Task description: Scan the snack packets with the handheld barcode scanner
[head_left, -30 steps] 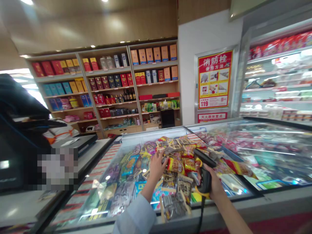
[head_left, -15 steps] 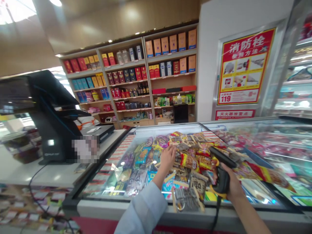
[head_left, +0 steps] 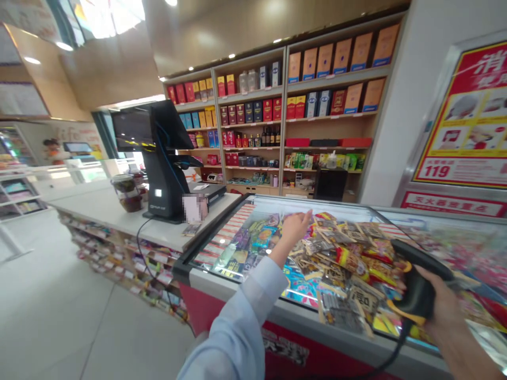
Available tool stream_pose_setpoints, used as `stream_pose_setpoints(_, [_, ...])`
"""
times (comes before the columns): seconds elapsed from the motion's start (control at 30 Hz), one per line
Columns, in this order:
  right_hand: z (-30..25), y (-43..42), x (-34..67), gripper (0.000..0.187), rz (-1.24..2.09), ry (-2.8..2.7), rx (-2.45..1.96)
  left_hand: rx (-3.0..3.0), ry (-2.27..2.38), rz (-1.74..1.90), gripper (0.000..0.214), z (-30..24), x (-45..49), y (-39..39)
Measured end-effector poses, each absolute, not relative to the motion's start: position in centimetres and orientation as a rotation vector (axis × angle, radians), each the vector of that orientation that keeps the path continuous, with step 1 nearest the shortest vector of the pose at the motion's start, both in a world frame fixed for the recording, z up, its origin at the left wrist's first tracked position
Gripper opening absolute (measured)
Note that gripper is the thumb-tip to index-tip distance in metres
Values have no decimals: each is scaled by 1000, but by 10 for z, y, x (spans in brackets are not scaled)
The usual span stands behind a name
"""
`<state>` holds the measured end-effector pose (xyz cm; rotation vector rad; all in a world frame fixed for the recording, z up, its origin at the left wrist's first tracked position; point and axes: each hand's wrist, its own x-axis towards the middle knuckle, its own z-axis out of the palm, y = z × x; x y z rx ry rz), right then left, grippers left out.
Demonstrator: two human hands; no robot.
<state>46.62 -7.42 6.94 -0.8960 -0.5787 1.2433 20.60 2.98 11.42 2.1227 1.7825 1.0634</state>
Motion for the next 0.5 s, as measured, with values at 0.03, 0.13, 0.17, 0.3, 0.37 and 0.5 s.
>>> stream_pose_setpoints(0.03, [72,-75,458,20,1254,-584,-895,2090,1809,1081,71,117,190,27])
stream_pose_setpoints(0.13, [78,-76,427,19,1357,-609,-869,2008,1861,1121,71,117,135,17])
stream_pose_setpoints(0.17, [81,-75,415,20,1388,-627,-849,1965,1878,1155,69,116,118,14])
stream_pose_setpoints(0.3, [91,-66,360,21,1429,-726,-746,1863,1913,1303,67,112,54,0])
stream_pose_setpoints(0.37, [92,-59,326,20,1488,-763,-703,1840,1946,1336,66,109,28,-9])
stream_pose_setpoints(0.5, [84,-45,256,18,1601,-805,-665,1754,2156,1294,65,96,-21,-23])
